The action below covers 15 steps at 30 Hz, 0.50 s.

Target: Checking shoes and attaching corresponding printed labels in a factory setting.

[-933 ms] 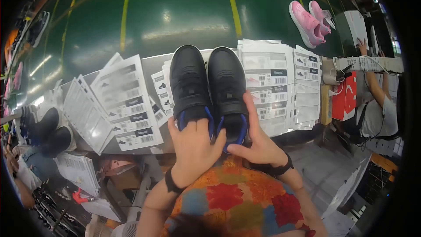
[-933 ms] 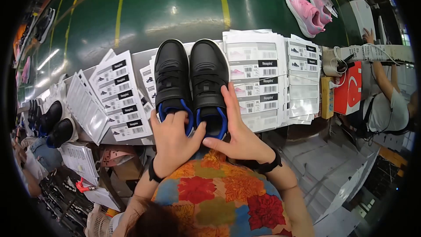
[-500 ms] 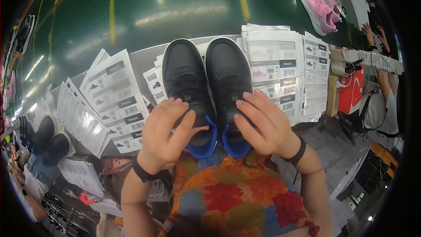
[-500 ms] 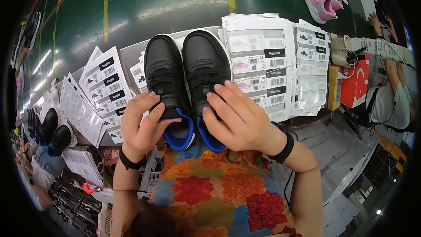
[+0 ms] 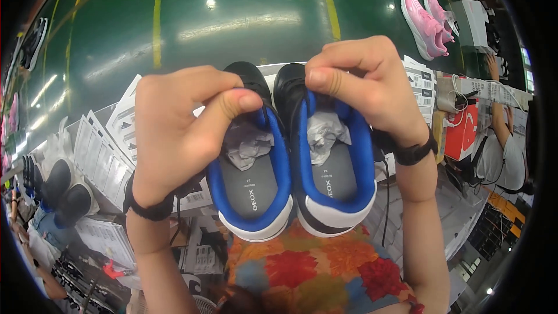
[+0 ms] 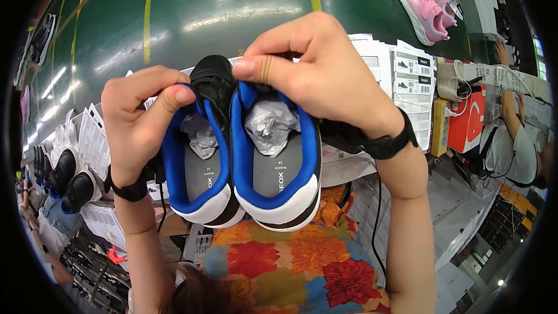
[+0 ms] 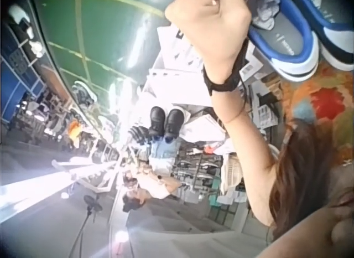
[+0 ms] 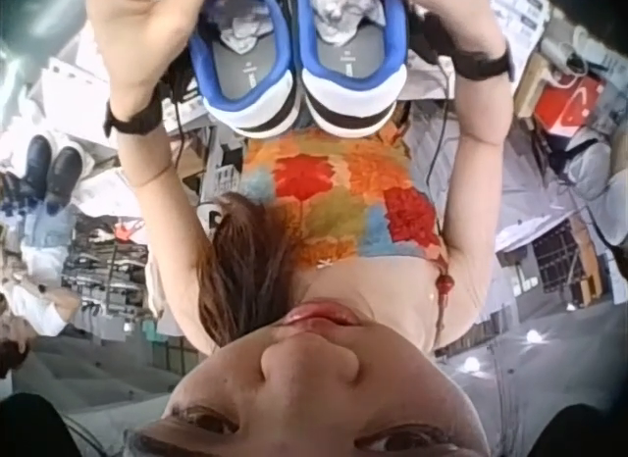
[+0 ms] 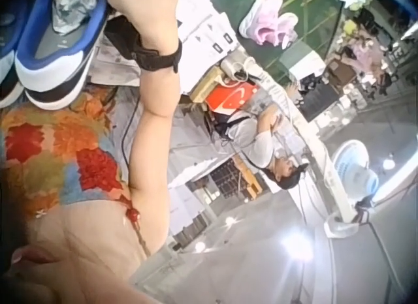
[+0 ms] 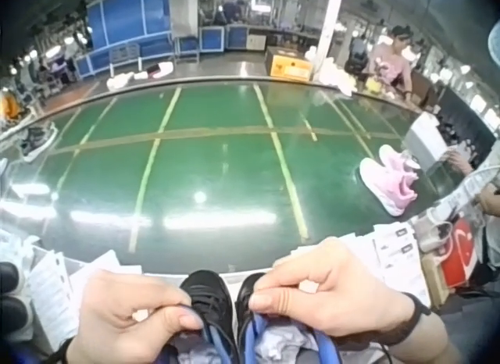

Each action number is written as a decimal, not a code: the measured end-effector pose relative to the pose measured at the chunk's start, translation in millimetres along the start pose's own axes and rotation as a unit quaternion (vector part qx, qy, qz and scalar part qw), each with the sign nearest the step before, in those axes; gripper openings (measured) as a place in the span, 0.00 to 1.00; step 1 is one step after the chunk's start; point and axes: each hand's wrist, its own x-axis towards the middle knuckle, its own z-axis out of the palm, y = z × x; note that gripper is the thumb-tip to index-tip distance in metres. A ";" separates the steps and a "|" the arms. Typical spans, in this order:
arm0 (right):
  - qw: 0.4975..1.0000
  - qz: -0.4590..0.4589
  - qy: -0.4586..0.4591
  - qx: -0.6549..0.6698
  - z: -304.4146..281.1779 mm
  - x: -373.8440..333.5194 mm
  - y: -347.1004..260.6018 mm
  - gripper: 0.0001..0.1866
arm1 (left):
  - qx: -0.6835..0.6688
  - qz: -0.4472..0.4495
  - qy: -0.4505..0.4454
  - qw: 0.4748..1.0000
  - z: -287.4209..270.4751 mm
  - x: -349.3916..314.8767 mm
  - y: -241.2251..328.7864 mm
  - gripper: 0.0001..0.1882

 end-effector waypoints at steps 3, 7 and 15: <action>0.997 0.025 0.003 0.073 -0.2 1.8 1.2 0.11 | -0.034 -0.020 0.000 0.999 -1.6 2.1 -2.5 0.08; 0.997 0.039 -0.006 0.071 -0.4 0.2 2.7 0.12 | -0.079 -0.065 -0.016 0.995 -3.5 -1.0 0.0 0.09; 0.966 -0.173 0.069 -0.178 22.6 -42.1 -7.1 0.05 | 0.082 0.106 0.013 0.991 12.2 -31.2 14.0 0.07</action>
